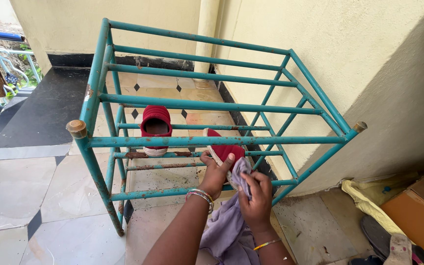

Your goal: The person wipes several pairs of shoes with a purple cloth. They clean red slip-on shoes, pink floral sandals, and black flip-flops, placing each pair on a teal metal shoe rack after cleaning.

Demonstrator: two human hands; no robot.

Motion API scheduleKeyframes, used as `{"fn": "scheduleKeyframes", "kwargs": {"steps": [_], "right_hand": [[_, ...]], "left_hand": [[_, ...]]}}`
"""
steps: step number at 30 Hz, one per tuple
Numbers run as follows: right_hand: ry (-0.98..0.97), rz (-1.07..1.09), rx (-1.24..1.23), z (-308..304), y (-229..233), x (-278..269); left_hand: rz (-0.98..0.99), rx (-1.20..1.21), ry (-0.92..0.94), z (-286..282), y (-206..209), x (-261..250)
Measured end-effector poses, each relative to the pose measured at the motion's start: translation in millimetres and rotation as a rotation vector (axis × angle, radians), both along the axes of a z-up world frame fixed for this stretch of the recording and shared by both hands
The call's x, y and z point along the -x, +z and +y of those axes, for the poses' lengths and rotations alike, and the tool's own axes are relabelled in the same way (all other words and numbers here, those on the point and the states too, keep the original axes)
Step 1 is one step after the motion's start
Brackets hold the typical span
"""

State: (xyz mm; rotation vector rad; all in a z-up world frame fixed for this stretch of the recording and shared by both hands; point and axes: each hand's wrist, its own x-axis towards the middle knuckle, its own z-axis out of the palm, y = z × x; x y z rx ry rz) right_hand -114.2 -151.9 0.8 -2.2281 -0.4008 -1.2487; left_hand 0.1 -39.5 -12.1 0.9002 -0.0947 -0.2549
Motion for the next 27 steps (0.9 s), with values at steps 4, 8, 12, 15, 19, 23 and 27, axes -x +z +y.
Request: {"fn": "scheduleKeyframes", "kwargs": {"steps": [4,8,12,15,19,23,27], "right_hand": [[-0.013,0.027,0.034,-6,12,-1],[0.135,0.155,0.197,-27,9,0],[0.592,0.265,-0.016,-71,7,-1],[0.359,0.071,-0.246,-69,23,3],[0.08,0.092,-0.276,-24,47,6],[-0.07,0.072,0.195,-8,60,9],[0.243,0.58,0.513,-37,58,21]], "left_hand": [[-0.028,-0.039,-0.159,10,4,0],[-0.039,-0.003,-0.166,8,1,-3],[0.053,0.026,-0.167,12,12,3],[-0.019,-0.094,-0.189,15,20,7],[-0.161,-0.266,-0.246,7,22,6],[-0.182,-0.227,-0.264,5,20,2],[-0.025,-0.183,-0.272,8,26,5]]}}
